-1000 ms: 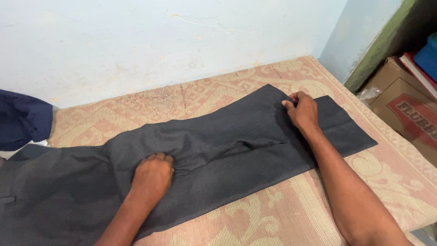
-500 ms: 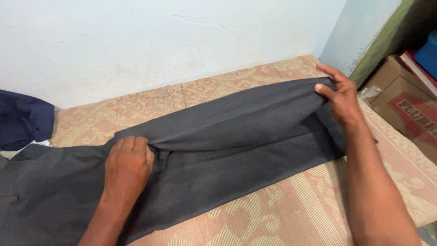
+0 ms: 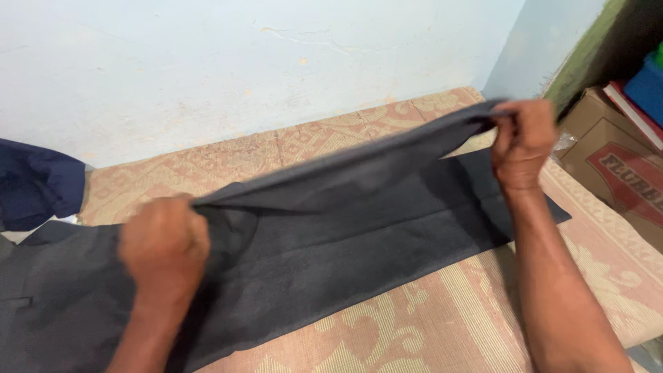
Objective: The person spreads a pair of trousers on a bed, smooths the fabric by hand, and folds them into a rectangular shape.
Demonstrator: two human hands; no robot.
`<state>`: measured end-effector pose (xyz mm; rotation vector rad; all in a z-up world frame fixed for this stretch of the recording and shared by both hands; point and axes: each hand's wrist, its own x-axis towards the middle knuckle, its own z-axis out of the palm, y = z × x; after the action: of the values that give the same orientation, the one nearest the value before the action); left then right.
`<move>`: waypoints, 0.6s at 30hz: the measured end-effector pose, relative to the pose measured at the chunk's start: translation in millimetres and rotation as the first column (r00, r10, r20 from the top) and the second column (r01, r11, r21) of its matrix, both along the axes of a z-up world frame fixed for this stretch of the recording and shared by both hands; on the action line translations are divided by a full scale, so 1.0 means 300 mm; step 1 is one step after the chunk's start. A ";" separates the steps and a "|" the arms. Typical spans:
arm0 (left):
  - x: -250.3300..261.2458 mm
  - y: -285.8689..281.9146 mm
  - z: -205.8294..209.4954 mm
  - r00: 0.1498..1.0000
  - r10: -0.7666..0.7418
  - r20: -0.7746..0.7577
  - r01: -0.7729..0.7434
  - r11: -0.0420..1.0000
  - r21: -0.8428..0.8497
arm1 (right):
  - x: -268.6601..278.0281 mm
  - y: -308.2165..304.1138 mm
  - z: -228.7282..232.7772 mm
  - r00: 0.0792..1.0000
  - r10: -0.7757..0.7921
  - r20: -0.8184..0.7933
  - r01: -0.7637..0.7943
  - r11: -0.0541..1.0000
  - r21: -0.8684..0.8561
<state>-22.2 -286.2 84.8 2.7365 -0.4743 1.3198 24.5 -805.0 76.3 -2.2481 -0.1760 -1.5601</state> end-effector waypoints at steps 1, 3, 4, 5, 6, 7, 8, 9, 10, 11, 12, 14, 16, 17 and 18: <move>-0.031 0.008 0.034 0.998 -0.022 0.052 0.022 1.000 -0.003 | -0.014 -0.006 0.033 0.988 -0.058 0.142 0.069 0.995 -0.077; -0.064 -0.024 0.064 0.993 -0.090 -0.073 0.091 0.996 0.012 | -0.033 -0.033 0.033 0.993 -0.002 0.120 -0.019 0.984 0.177; -0.069 -0.059 0.055 0.961 -0.130 -0.244 0.139 0.990 0.019 | -0.022 -0.060 0.004 0.993 0.032 0.116 -0.066 0.951 0.302; -0.090 -0.095 0.031 0.841 -0.373 -0.392 0.381 0.923 -0.062 | -0.002 -0.105 -0.044 0.995 -0.013 0.096 -0.011 0.971 0.240; -0.116 -0.135 -0.004 0.641 -0.581 -0.501 0.578 0.795 -0.182 | 0.024 -0.168 -0.105 0.996 -0.053 0.077 0.039 0.984 0.175; -0.129 -0.176 -0.038 0.384 -0.609 -0.695 0.591 0.740 -0.322 | 0.047 -0.240 -0.179 0.996 -0.080 0.035 0.074 0.987 0.145; -0.141 -0.218 -0.070 0.082 -0.597 -0.798 0.554 0.693 -0.462 | 0.079 -0.316 -0.248 0.995 -0.104 -0.002 0.104 0.988 0.111; -0.164 -0.255 -0.098 0.109 -0.503 -0.857 0.521 0.763 -0.382 | 0.102 -0.387 -0.317 0.991 -0.114 -0.066 0.121 0.986 0.111; -0.184 -0.275 -0.115 0.131 -0.401 -0.907 0.484 0.824 -0.294 | 0.120 -0.449 -0.376 0.984 -0.122 -0.130 0.136 0.984 0.112; -0.186 -0.276 -0.118 0.109 -0.384 -0.917 0.462 0.836 -0.296 | 0.136 -0.498 -0.418 0.956 -0.067 -0.286 0.175 0.911 0.373; -0.181 -0.274 -0.115 0.084 -0.368 -0.926 0.440 0.848 -0.297 | 0.148 -0.529 -0.445 0.908 0.033 -0.417 0.245 0.767 0.594; -0.171 -0.273 -0.101 0.029 -0.321 -0.947 0.410 0.868 -0.282 | 0.163 -0.540 -0.460 0.774 0.192 -0.603 0.398 0.594 0.699; -0.162 -0.273 -0.090 -0.034 -0.259 -0.965 0.394 0.884 -0.251 | 0.158 -0.516 -0.422 0.603 0.223 -0.765 0.492 0.651 0.578; -0.160 -0.273 -0.089 -0.015 -0.275 -0.961 0.399 0.880 -0.258 | 0.157 -0.491 -0.397 0.522 0.196 -0.830 0.491 0.727 0.480; -0.158 -0.275 -0.091 -0.001 -0.291 -0.957 0.405 0.875 -0.266 | 0.151 -0.461 -0.377 0.434 0.157 -0.887 0.482 0.792 0.376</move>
<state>-69.7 -368.7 57.4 2.4558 -0.9109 -0.8474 69.7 -943.4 -36.8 -2.2272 0.7849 -0.1555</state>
